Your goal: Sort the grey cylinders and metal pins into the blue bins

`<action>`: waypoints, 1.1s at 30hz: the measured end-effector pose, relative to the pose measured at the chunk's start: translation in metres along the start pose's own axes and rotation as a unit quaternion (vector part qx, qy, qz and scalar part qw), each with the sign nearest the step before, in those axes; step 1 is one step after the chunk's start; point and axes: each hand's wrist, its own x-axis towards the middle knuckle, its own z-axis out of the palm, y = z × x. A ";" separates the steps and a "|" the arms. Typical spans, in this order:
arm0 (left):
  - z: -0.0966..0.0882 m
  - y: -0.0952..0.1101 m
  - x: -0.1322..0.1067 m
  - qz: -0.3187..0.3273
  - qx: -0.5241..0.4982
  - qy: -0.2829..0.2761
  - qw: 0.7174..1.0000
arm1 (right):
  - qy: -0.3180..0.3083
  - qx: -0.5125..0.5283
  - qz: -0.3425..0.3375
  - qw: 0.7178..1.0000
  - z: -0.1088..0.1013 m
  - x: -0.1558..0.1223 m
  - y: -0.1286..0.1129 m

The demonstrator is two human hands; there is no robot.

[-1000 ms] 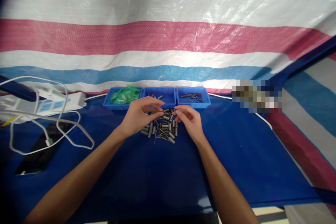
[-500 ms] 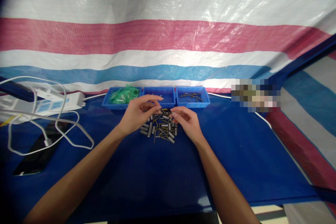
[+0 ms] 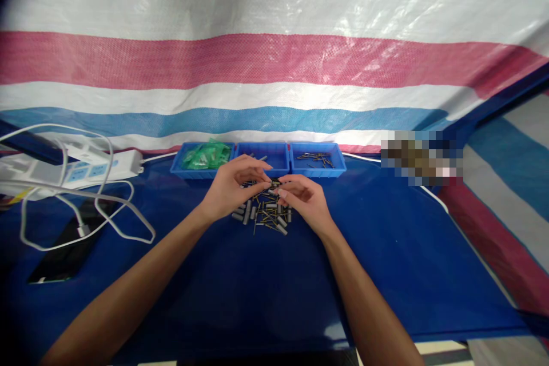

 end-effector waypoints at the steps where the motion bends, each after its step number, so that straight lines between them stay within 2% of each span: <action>1: 0.001 0.000 0.000 -0.004 -0.002 -0.006 1.000 | 0.001 0.004 0.002 1.000 0.000 0.000 0.001; 10: 0.003 -0.005 -0.002 -0.021 0.002 -0.013 1.000 | 0.006 -0.012 0.014 1.000 0.000 0.002 0.000; 17: 0.005 -0.003 -0.004 -0.020 0.012 -0.051 0.998 | 0.012 -0.010 0.021 1.000 0.000 0.002 0.004; 21: 0.000 -0.004 -0.003 -0.022 0.077 -0.077 0.994 | 0.032 -0.015 0.016 0.999 -0.001 0.004 0.005; 24: -0.008 -0.008 -0.001 -0.031 0.207 -0.111 0.972 | 0.100 -0.014 -0.009 0.995 -0.003 0.006 0.004; 29: -0.017 -0.010 -0.002 -0.028 0.387 -0.178 0.904 | 0.238 -0.002 -0.059 0.970 -0.012 0.011 0.002; 33: -0.014 -0.009 -0.003 -0.037 0.436 -0.203 0.876 | 0.238 -0.016 -0.050 0.970 -0.019 0.013 0.003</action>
